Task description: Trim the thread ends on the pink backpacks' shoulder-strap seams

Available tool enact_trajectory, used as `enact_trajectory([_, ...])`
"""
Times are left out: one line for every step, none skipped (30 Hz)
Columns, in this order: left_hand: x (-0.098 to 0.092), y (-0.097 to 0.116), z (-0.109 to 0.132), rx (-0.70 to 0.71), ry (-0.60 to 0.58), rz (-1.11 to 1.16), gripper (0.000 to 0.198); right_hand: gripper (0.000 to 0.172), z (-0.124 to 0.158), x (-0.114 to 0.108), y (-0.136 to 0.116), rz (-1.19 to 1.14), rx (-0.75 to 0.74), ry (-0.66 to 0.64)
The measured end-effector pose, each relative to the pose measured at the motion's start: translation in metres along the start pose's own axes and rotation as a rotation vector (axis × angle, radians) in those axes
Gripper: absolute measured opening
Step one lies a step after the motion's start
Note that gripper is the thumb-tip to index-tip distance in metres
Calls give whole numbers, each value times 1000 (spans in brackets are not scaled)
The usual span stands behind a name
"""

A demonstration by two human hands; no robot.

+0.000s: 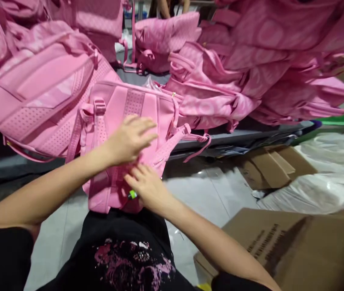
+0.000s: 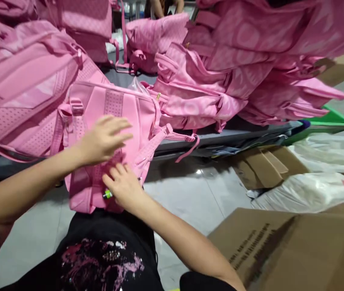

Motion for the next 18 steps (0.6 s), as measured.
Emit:
enact_trajectory([10,-4,-10,65,-55,-26,31,28,-7,17,9,54,130,-120])
enact_trajectory([23,-7,-21,132,-125,-39,28,23,-7,29,22,90,281,-204])
enact_trajectory([37,-9,-32,190,-198,-43,26,20,-2,38,37,116,420,-257])
enact_trajectory([49,-12,-43,228,-262,-40,25,21,7,42,54,132,548,-267])
enact_trajectory([59,-15,-53,240,-306,-28,25,25,16,43,71,138,655,-234])
enact_trajectory([66,-18,-62,241,-330,-12,29,33,23,43,88,122,737,-172])
enact_trajectory([71,-20,-70,245,-343,7,34,42,27,44,103,69,803,-103])
enact_trajectory([74,-21,-75,257,-353,27,36,50,27,46,117,-28,850,-28])
enact_trajectory([77,-22,-79,278,-365,47,35,55,24,51,128,-154,875,44])
enact_trajectory([78,-23,-81,300,-380,62,32,55,18,58,137,-283,882,99])
enact_trajectory([79,-24,-82,319,-395,72,29,49,10,65,144,-392,879,133])
enact_trajectory([77,-25,-81,329,-410,75,26,40,3,70,148,-471,881,156])
enact_trajectory([74,-27,-80,330,-426,73,25,31,-1,73,150,-519,886,175])
enact_trajectory([67,-28,-78,324,-436,68,25,23,-1,70,150,-542,887,189])
enact_trajectory([56,-28,-76,316,-432,62,26,20,3,62,148,-561,871,203])
enact_trajectory([42,-26,-74,307,-411,57,28,19,10,50,145,-593,833,217])
enact_trajectory([25,-24,-73,296,-372,52,32,21,19,34,140,-624,778,224])
enact_trajectory([6,-21,-71,281,-327,47,36,26,29,15,135,-665,700,234])
Point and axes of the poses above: each hand's wrist, its own z-axis away from the middle knuckle, its own x-axis out of the palm, y = z × x, the point moved 6 cm from there along -z, towards the middle knuckle, and after that the axes turned 14 degrees about x, right-handed, at the moved point
